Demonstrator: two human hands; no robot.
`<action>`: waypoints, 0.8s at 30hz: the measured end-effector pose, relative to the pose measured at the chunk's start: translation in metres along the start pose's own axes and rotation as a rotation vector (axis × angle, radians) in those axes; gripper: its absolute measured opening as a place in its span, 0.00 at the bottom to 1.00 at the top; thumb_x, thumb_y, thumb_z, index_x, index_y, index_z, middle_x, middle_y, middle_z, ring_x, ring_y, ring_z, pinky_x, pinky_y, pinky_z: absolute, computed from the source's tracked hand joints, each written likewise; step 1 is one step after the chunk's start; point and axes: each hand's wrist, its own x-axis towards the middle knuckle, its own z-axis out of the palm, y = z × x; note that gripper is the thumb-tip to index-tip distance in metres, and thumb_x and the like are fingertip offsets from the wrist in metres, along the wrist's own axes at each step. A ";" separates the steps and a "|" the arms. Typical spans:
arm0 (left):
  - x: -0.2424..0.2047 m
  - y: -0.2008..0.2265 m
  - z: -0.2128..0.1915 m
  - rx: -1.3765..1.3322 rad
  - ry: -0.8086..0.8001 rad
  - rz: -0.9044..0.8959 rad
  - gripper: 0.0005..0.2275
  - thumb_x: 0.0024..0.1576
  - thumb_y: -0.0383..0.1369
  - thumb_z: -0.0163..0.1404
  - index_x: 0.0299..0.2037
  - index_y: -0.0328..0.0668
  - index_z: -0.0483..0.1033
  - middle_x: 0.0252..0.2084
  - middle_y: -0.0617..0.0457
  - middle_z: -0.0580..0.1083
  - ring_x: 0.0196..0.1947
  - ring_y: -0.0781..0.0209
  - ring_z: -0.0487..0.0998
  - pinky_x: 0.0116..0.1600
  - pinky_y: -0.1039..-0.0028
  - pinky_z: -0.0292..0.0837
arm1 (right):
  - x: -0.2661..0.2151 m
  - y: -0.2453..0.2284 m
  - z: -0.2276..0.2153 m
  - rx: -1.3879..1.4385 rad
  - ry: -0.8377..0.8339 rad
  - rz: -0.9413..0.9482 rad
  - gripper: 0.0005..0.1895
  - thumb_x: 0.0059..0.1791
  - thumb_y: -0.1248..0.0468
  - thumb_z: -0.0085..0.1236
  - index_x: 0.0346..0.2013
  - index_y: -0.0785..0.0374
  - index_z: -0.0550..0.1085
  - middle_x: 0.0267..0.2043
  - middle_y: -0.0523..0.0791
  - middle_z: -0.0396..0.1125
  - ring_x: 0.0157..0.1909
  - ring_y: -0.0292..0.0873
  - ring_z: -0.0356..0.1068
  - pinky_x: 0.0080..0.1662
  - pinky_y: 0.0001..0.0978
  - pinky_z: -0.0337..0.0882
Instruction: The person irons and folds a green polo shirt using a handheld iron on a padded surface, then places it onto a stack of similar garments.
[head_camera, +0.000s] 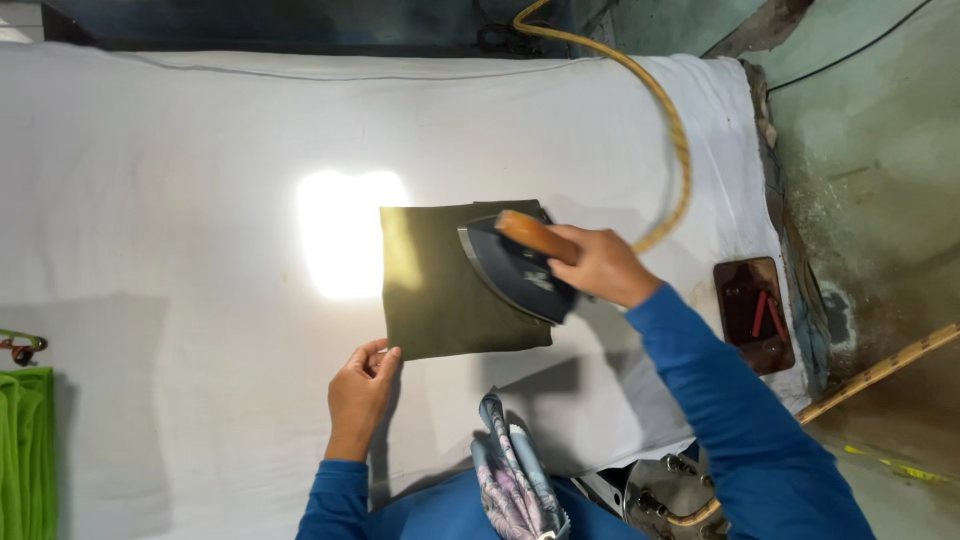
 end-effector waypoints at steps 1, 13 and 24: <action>0.006 -0.006 0.003 0.009 -0.037 -0.034 0.15 0.45 0.49 0.50 0.41 0.63 0.75 0.26 0.69 0.75 0.31 0.70 0.76 0.39 0.79 0.67 | 0.015 -0.010 0.013 -0.072 0.023 -0.068 0.26 0.35 0.55 0.56 0.49 0.48 0.69 0.38 0.44 0.70 0.41 0.49 0.69 0.41 0.38 0.68; 0.008 -0.001 -0.005 -0.001 -0.118 -0.061 0.11 0.48 0.46 0.51 0.38 0.58 0.76 0.27 0.67 0.77 0.27 0.68 0.76 0.34 0.79 0.68 | 0.107 -0.054 0.038 -0.471 -0.158 -0.050 0.18 0.36 0.51 0.50 0.40 0.39 0.72 0.32 0.41 0.71 0.40 0.50 0.70 0.42 0.45 0.69; 0.013 -0.005 -0.004 -0.076 -0.130 -0.093 0.10 0.46 0.44 0.54 0.36 0.57 0.77 0.25 0.64 0.76 0.28 0.67 0.76 0.35 0.80 0.66 | 0.099 0.021 -0.010 -0.108 -0.013 0.235 0.15 0.34 0.61 0.50 0.34 0.58 0.75 0.21 0.47 0.66 0.23 0.46 0.68 0.33 0.38 0.69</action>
